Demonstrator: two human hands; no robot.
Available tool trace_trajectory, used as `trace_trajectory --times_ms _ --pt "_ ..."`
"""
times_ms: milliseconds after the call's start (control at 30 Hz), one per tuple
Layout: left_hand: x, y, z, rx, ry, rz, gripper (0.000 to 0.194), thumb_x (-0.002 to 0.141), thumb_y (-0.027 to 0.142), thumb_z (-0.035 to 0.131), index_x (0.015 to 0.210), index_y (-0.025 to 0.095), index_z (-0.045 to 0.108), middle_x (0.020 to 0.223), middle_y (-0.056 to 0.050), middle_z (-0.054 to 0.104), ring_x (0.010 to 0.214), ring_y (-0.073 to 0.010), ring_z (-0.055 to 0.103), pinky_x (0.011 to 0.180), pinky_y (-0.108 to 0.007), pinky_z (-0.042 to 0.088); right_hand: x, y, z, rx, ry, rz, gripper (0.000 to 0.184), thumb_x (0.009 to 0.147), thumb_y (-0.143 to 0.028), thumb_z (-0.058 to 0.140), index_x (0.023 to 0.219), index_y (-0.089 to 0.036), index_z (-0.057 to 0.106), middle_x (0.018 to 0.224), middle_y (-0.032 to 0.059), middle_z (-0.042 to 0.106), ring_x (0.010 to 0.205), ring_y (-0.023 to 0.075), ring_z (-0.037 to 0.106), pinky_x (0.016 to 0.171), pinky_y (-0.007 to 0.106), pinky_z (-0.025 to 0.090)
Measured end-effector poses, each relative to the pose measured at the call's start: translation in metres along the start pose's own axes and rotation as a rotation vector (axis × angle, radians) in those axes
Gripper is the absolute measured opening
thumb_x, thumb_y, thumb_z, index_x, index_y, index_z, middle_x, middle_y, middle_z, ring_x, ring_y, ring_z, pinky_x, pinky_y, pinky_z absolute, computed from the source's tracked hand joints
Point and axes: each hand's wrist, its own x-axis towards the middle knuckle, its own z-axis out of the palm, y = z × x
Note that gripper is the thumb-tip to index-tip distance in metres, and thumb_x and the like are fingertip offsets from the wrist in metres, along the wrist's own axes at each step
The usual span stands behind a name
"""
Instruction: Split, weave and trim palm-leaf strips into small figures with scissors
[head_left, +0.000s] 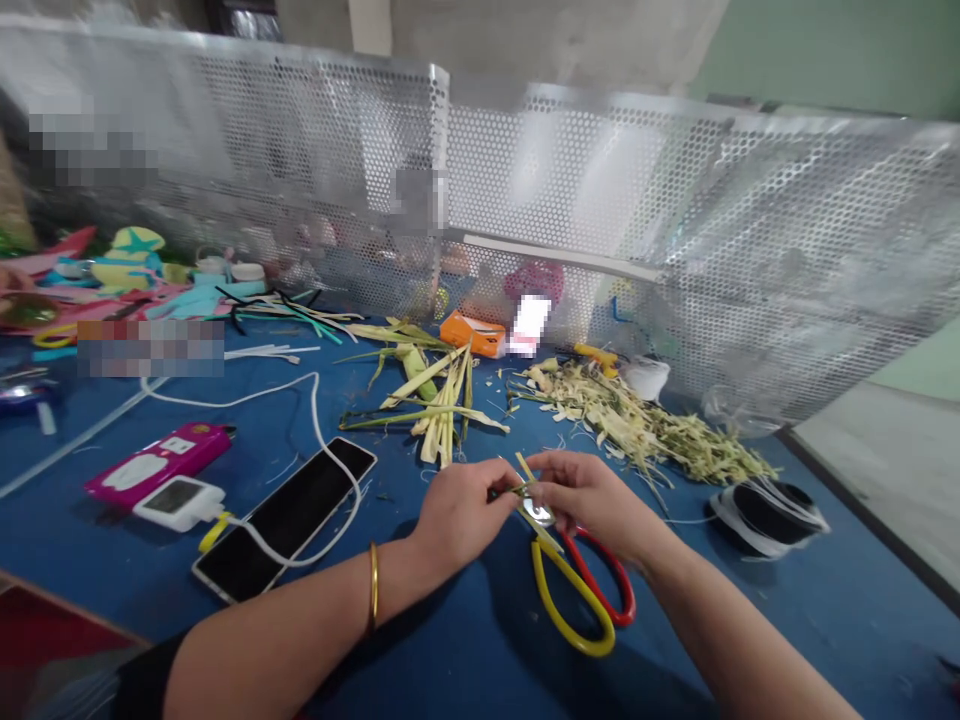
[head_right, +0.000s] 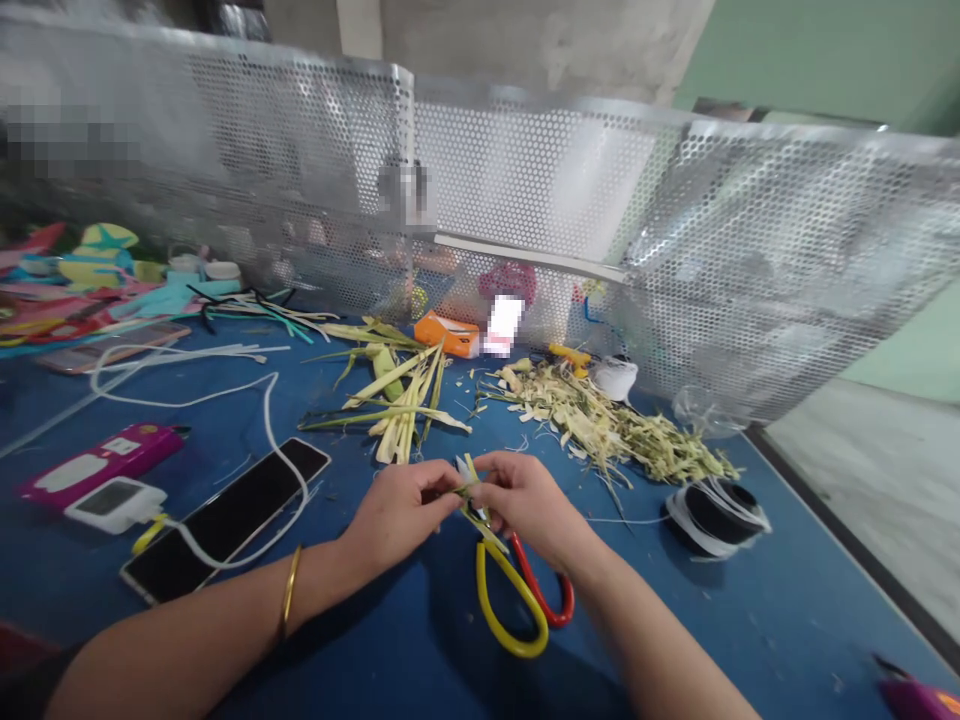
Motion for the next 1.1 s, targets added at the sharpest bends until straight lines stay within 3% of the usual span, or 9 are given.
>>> trace_trajectory --times_ms 67,200,367,467,567,667,833,933,1100 --pt "0.001 0.001 -0.002 0.02 -0.031 0.019 0.019 0.078 0.022 0.056 0.084 0.023 0.074 0.07 0.0 0.07 0.059 -0.0138 0.059 0.055 -0.021 0.039 0.0 -0.002 -0.002 0.067 -0.074 0.048 0.026 0.068 -0.038 0.072 0.081 -0.017 0.063 0.055 -0.0058 0.056 0.042 0.0067 0.048 0.04 0.018 0.039" --pt "0.0 0.001 -0.003 0.034 -0.077 0.055 0.023 0.077 0.019 0.055 0.084 0.023 0.076 0.068 0.0 0.069 0.058 -0.0135 0.058 0.055 -0.021 0.038 0.002 0.002 -0.003 0.109 -0.081 0.114 0.035 0.07 -0.051 0.069 0.069 -0.017 0.059 0.046 -0.0049 0.055 0.038 0.009 0.052 0.035 0.018 0.039" --pt "-0.004 0.002 0.0 -0.02 -0.158 0.02 0.02 0.078 0.02 0.056 0.082 0.021 0.076 0.061 0.001 0.065 0.055 -0.0122 0.056 0.054 -0.021 0.038 0.004 0.004 -0.006 0.066 -0.104 0.124 0.027 0.07 -0.042 0.068 0.07 -0.017 0.059 0.037 -0.0099 0.043 0.03 0.0045 0.035 0.032 0.016 0.026" --pt "-0.002 0.004 -0.001 -0.12 -0.203 -0.047 0.02 0.077 0.02 0.057 0.082 0.018 0.075 0.059 0.0 0.063 0.051 -0.0113 0.055 0.053 -0.021 0.04 0.003 0.0 -0.002 0.089 -0.002 0.038 0.023 0.069 -0.036 0.068 0.065 -0.018 0.055 0.04 -0.0097 0.042 0.034 0.003 0.027 0.034 0.017 0.017" --pt "0.003 0.008 -0.005 -0.292 -0.248 -0.154 0.017 0.074 0.018 0.059 0.081 0.016 0.074 0.059 0.001 0.063 0.046 -0.0088 0.053 0.05 -0.021 0.041 0.003 -0.004 0.004 0.087 0.153 -0.085 0.024 0.073 -0.037 0.064 0.063 -0.02 0.05 0.043 -0.0091 0.042 0.036 0.0046 0.03 0.037 0.019 0.021" --pt "0.007 0.011 -0.01 -0.419 -0.286 -0.24 0.013 0.071 0.017 0.062 0.078 0.015 0.073 0.061 0.001 0.063 0.042 -0.007 0.051 0.046 -0.02 0.04 0.002 -0.004 0.008 0.065 0.217 -0.151 0.025 0.077 -0.038 0.06 0.063 -0.021 0.048 0.045 -0.0075 0.047 0.037 0.0058 0.034 0.038 0.02 0.025" --pt "0.003 0.009 -0.009 -0.44 -0.445 -0.217 0.011 0.069 0.017 0.063 0.071 0.016 0.074 0.059 0.001 0.063 0.043 -0.0069 0.051 0.047 -0.02 0.042 0.006 -0.002 0.001 0.066 0.252 -0.192 0.03 0.078 -0.04 0.059 0.059 -0.02 0.047 0.045 -0.0059 0.05 0.036 0.0049 0.033 0.037 0.02 0.023" --pt "0.0 0.006 -0.006 -0.435 -0.556 -0.212 0.011 0.07 0.02 0.064 0.071 0.016 0.074 0.055 0.002 0.061 0.045 -0.0073 0.052 0.048 -0.019 0.042 0.01 0.0 -0.006 0.152 0.283 -0.134 0.029 0.076 -0.04 0.06 0.059 -0.02 0.048 0.046 -0.0042 0.054 0.035 0.0068 0.044 0.036 0.019 0.028" --pt "0.004 0.003 -0.006 -0.476 -0.547 -0.211 0.015 0.073 0.022 0.063 0.08 0.015 0.075 0.065 -0.001 0.067 0.047 -0.0066 0.053 0.051 -0.018 0.044 0.013 0.002 -0.011 0.292 0.333 -0.121 0.029 0.073 -0.044 0.064 0.065 -0.019 0.05 0.055 -0.0023 0.061 0.045 0.0106 0.061 0.042 0.019 0.042"
